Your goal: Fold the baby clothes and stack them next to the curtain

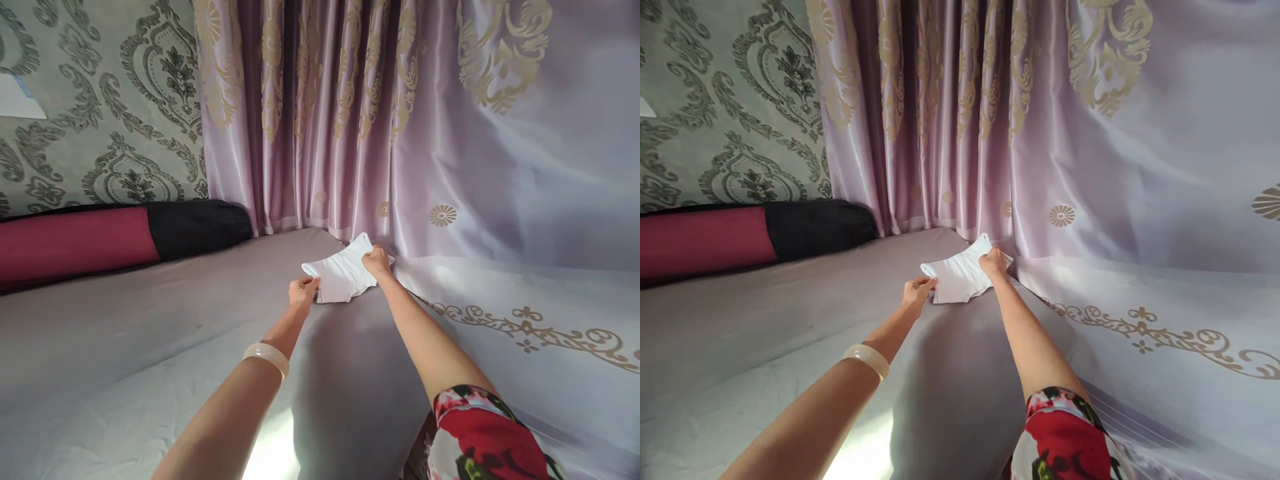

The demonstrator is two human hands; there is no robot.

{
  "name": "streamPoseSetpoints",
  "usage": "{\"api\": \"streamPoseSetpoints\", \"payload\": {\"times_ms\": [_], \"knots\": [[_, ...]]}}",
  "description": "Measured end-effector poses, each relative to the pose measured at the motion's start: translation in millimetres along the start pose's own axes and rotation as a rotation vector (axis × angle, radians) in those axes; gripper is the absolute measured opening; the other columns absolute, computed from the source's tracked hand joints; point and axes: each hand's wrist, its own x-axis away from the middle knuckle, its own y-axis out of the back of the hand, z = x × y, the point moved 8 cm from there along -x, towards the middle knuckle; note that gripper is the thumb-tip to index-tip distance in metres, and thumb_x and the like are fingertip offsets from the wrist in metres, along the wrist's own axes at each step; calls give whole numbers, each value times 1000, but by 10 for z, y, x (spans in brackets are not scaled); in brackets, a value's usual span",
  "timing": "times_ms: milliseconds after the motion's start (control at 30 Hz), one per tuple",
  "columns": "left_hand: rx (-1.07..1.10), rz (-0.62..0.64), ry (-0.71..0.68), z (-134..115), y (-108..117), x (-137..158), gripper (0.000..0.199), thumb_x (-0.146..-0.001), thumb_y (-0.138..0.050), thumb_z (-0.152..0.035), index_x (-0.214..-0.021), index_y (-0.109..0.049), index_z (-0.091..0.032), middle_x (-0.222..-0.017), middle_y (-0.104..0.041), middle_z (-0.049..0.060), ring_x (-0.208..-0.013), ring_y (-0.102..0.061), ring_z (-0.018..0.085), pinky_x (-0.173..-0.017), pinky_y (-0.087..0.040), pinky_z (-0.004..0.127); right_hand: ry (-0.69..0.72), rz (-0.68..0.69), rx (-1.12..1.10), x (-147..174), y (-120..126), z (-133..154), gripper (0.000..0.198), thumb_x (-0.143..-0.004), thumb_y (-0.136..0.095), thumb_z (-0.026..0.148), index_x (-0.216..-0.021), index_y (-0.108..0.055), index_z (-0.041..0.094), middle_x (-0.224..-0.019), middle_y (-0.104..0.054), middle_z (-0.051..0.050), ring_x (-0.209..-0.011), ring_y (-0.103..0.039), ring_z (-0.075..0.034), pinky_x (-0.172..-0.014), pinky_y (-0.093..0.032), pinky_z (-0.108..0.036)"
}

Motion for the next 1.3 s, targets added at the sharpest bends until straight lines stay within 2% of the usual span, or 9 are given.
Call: {"api": "streamPoseSetpoints", "payload": {"times_ms": [200,400,500,633,733,833,1067,1167,1300], "knots": [[-189,-1,-65,59,-63,-23,15,-81,-62,-31,-79,-71,-19,-74,-70,3,-74,-63,17,-66,-45,25,58,-2,-21,91,-128,15,48,-86,-51,12,-133,-45,6,-108,-70,-17,-110,-64,-25,-88,-48,-28],[-350,30,-136,118,-61,-58,13,-83,-61,-26,-86,-72,-20,-90,-74,6,-90,-66,21,-79,-46,27,46,21,-7,112,-305,-10,53,-87,-51,11,-137,-37,6,-113,-68,-18,-112,-63,-25,-89,-47,-28],[-389,18,-154,135,-44,-37,22,-86,-59,-28,-102,-69,-18,-92,-73,7,-93,-66,21,-81,-46,27,28,40,7,109,-405,-29,52,-87,-51,11,-137,-38,6,-112,-68,-19,-110,-64,-26,-86,-48,-30],[-439,19,-288,89,-69,66,42,-92,-52,-35,-130,-54,-17,-82,-70,3,-80,-64,18,-76,-45,27,-2,65,28,89,-531,-65,52,-86,-52,11,-136,-39,6,-113,-67,-20,-108,-65,-28,-83,-49,-31],[-498,91,-353,88,-143,133,37,-92,-51,-37,-124,-58,-22,-81,-69,1,-76,-63,17,-71,-43,26,-16,79,40,62,-612,-94,49,-86,-51,11,-133,-42,4,-113,-67,-21,-108,-65,-29,-83,-49,-32],[-540,101,-381,87,-166,155,28,-91,-52,-38,-110,-67,-25,-88,-70,2,-80,-63,17,-71,-42,26,-13,92,48,36,-688,-119,51,-86,-51,11,-136,-40,4,-115,-67,-21,-111,-64,-28,-85,-48,-32],[-562,104,-463,82,-195,156,23,-90,-53,-33,-104,-71,-25,-90,-68,3,-83,-63,16,-75,-43,25,39,102,122,-2,-843,-164,69,-89,-46,16,-151,-18,3,-126,-62,-21,-118,-60,-27,-91,-46,-33],[-578,109,-456,90,-196,163,23,-91,-54,-32,-105,-71,-26,-91,-68,3,-83,-62,16,-73,-43,24,70,115,164,-21,-881,-174,56,-90,-44,17,-145,-36,7,-129,-60,-20,-118,-59,-27,-92,-45,-33],[-597,117,-447,72,-198,193,23,-91,-54,-32,-104,-71,-26,-91,-67,3,-81,-62,16,-71,-42,24,104,138,185,-37,-890,-165,36,-90,-42,18,-120,-62,12,-125,-62,-18,-116,-60,-27,-93,-44,-33]]}}
